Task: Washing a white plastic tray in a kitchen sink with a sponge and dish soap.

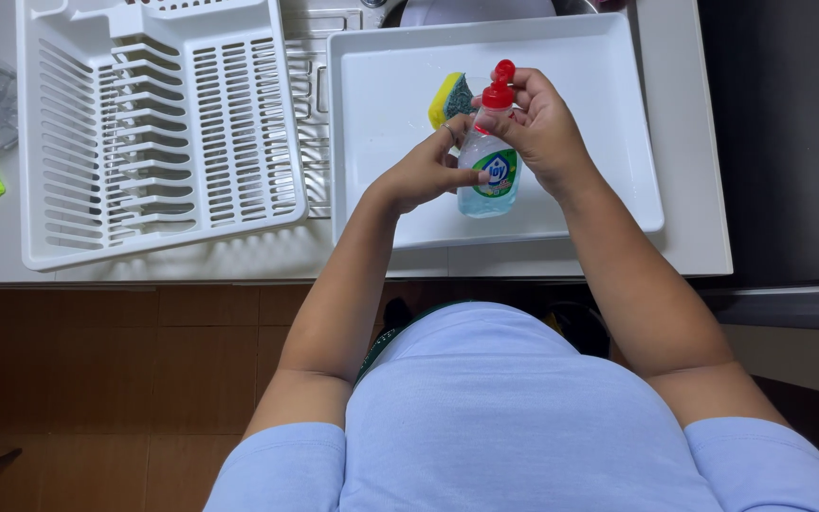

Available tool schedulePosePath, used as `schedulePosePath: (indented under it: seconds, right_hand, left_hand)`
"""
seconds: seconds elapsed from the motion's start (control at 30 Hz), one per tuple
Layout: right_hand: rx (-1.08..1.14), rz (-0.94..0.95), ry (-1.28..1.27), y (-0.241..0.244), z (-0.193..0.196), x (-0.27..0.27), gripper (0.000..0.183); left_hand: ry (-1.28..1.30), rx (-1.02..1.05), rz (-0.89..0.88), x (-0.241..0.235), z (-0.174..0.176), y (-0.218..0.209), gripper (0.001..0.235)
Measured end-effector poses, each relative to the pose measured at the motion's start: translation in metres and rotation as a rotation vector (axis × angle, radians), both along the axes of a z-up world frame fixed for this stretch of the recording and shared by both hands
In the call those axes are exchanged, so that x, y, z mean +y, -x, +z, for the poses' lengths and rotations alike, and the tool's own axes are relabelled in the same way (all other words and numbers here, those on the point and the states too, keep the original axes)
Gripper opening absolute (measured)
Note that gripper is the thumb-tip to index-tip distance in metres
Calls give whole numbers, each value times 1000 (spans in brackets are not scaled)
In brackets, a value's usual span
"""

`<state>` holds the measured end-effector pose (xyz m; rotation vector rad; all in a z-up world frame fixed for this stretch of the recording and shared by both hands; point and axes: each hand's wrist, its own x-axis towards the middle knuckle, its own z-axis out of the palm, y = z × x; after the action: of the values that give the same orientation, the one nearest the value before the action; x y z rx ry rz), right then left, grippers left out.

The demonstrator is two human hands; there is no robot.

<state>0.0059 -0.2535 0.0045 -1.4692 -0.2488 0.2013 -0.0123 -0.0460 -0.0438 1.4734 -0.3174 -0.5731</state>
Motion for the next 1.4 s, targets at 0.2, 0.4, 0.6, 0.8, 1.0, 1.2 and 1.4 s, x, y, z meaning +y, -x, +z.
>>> schedulePosePath:
  seconds: [0.2,0.4,0.6,0.8,1.0,1.2,1.4]
  right_hand:
    - [-176,49,49,3,26,5,54]
    - [-399,-5,127,-12,15,-4,32]
    - [-545,58,311,-31,53,-30,49]
    - [-508,21,267,-104,34,-124,53]
    - [-631,-489,513,-231,-27,-242,48]
    - [-675,-767,854,-343,-79,-292,58]
    - [-586,-665,738,-399,-82,-285,67]
  left_hand:
    - [-112,-79,152,-26,21,-7,71]
    - [191,-105,221,-48,8,-20,48]
    - [207,-161,259,-64,26,-45,45]
    - [-201,-444,293,-50,56,-62,65]
    - [-1026,-187,393,-12,17,-69,88]
    - [-707,151,274,-7,21,-78,68]
    - [-593,178,301,-11,17,-80,63]
